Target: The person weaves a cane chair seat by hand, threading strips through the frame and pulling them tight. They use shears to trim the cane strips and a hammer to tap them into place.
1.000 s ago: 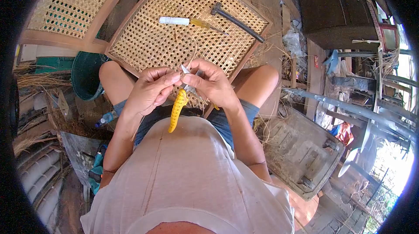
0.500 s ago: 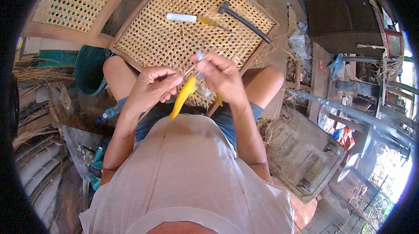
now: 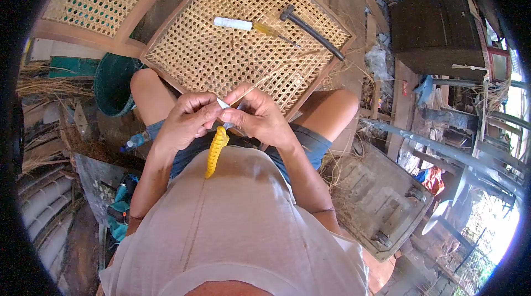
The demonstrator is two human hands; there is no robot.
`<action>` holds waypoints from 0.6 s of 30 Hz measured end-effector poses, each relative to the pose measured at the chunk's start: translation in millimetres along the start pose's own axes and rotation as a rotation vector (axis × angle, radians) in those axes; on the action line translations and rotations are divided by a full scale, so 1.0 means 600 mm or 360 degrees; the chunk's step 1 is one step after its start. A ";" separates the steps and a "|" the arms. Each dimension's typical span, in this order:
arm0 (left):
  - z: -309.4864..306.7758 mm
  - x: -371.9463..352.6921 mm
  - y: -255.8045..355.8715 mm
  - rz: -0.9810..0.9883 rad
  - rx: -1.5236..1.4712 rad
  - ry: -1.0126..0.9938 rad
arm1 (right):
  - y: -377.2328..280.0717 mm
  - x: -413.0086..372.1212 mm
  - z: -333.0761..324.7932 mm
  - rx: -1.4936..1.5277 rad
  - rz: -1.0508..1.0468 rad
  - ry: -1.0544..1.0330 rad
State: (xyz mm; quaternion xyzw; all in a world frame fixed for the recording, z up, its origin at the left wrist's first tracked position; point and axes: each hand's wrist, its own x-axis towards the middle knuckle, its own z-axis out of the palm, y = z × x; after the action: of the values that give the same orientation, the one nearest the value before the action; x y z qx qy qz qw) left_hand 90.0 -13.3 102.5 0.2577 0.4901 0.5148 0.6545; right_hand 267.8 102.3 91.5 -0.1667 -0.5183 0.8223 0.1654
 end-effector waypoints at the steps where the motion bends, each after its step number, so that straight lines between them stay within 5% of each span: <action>1: 0.001 -0.001 -0.002 0.0001 -0.0003 -0.0002 | -0.005 0.001 0.003 -0.0170 -0.0091 0.0029; 5: -0.003 -0.010 -0.012 -0.0048 -0.0295 -0.0098 | -0.042 0.001 -0.049 0.0075 -0.0075 0.0078; 8: 0.005 -0.008 -0.009 -0.0057 -0.0411 -0.0131 | -0.022 -0.004 -0.012 -0.0323 -0.0169 -0.0079; 12: 0.011 -0.009 -0.006 -0.0089 -0.0667 -0.0227 | -0.014 -0.005 -0.017 0.0080 -0.0061 -0.0091; 18: 0.019 -0.008 0.001 0.0026 -0.0501 -0.0176 | -0.033 -0.003 -0.038 -0.0091 -0.0205 0.0115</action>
State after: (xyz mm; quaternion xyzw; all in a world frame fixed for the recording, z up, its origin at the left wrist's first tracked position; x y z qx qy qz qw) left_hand 100.1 -15.6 109.3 0.1838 0.3644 0.5755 0.7087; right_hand 281.5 127.8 100.5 -0.1673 -0.5448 0.7883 0.2317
